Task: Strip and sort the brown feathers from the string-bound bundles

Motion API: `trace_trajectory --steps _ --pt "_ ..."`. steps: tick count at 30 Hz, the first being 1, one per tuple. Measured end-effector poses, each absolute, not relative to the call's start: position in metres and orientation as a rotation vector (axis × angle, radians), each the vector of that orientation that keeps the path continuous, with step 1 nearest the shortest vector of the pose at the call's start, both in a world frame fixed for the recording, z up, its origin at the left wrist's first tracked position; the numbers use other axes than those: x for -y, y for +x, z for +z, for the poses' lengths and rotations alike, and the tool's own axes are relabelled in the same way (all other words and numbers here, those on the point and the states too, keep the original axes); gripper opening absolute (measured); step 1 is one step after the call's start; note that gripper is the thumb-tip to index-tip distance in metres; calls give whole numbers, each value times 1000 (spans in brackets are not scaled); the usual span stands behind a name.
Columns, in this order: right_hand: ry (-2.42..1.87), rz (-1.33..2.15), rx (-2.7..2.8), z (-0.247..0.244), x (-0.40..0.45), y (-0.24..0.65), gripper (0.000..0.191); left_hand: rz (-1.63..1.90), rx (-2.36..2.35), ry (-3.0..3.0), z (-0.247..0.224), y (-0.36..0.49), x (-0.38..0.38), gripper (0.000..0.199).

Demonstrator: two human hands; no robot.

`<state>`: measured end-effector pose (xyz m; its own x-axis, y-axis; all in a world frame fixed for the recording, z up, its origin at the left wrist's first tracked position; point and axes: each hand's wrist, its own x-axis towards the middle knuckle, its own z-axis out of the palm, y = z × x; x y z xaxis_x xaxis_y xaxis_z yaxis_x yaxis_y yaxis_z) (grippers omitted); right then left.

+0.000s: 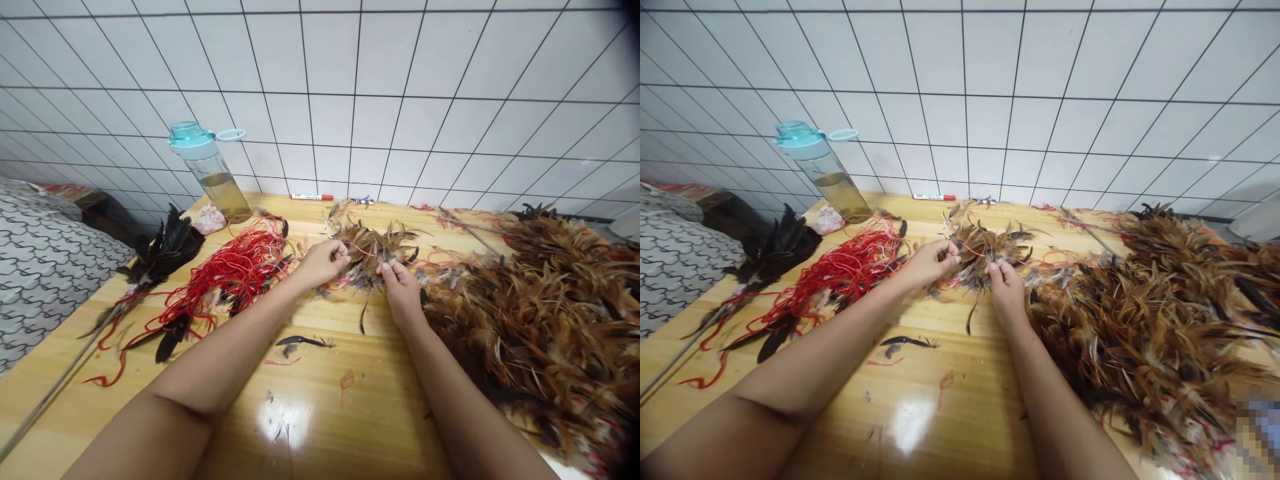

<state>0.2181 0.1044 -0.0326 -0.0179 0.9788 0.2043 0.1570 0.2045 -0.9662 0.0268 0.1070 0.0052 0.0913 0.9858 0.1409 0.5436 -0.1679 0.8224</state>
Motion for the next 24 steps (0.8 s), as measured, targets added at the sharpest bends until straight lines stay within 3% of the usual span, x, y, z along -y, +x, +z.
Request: trace_trajectory --steps 4,8,24 --pt "-1167 972 1416 -31 -105 218 28 1074 -1105 1193 13 31 -104 32" --pt "-1178 969 1435 -29 -103 216 27 1008 -887 911 16 33 -103 39" --pt "-1176 930 1566 -34 -102 210 25 939 -1021 1103 3 47 -98 38"
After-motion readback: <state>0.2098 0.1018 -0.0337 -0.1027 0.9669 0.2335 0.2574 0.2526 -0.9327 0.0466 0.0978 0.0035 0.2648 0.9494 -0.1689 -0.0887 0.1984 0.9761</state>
